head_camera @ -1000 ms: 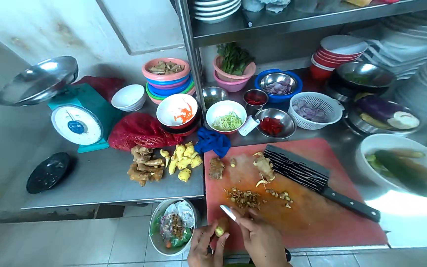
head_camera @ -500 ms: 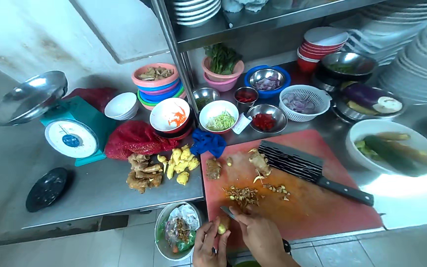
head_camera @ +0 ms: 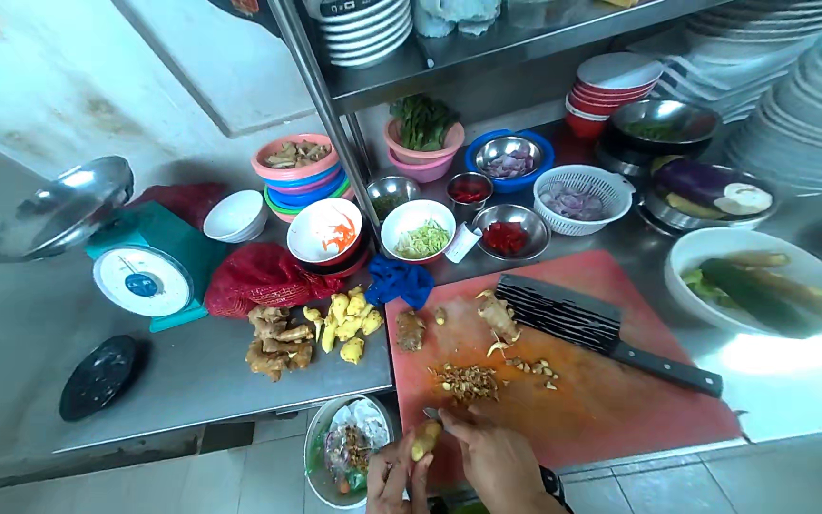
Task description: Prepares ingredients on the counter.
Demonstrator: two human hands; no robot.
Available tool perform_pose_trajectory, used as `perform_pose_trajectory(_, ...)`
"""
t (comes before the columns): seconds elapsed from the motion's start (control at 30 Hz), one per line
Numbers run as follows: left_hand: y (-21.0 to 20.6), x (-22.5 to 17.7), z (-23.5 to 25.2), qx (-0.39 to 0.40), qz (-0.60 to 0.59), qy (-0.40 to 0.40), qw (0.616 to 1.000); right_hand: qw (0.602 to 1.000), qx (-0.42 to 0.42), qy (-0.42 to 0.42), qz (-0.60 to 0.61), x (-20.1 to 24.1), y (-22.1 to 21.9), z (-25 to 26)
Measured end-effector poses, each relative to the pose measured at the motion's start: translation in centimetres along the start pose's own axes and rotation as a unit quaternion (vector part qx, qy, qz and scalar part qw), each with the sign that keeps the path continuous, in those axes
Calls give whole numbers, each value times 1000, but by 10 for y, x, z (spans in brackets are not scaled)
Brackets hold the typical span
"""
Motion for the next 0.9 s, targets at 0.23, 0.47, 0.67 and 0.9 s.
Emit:
perform_pose_trajectory(0.23,2,7,-4,15,1,-14,1000,989,-145,20,29,-6,18,-8)
perform_pose_trajectory(0.47,3,4,-5,2,19,-43,999,1000,-24,19,4,5,3,-1)
perform_pose_trajectory(0.67,1,-6,-5,12,40,-69,997,977,-193,96,-3,26,19,-12)
perform_pose_trajectory(0.9,0,-7,-5,12,36,-77,996,983,-160,86,-2,22,13,-7)
Point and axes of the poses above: each hand's wrist, its own z-axis towards the middle knuckle, its own y-axis out of the back of the hand, x = y × z, the point moved 10 cm from there along z, towards the middle knuckle, and after that the axes turned 3 degrees about -z, right-handed, at the moved point
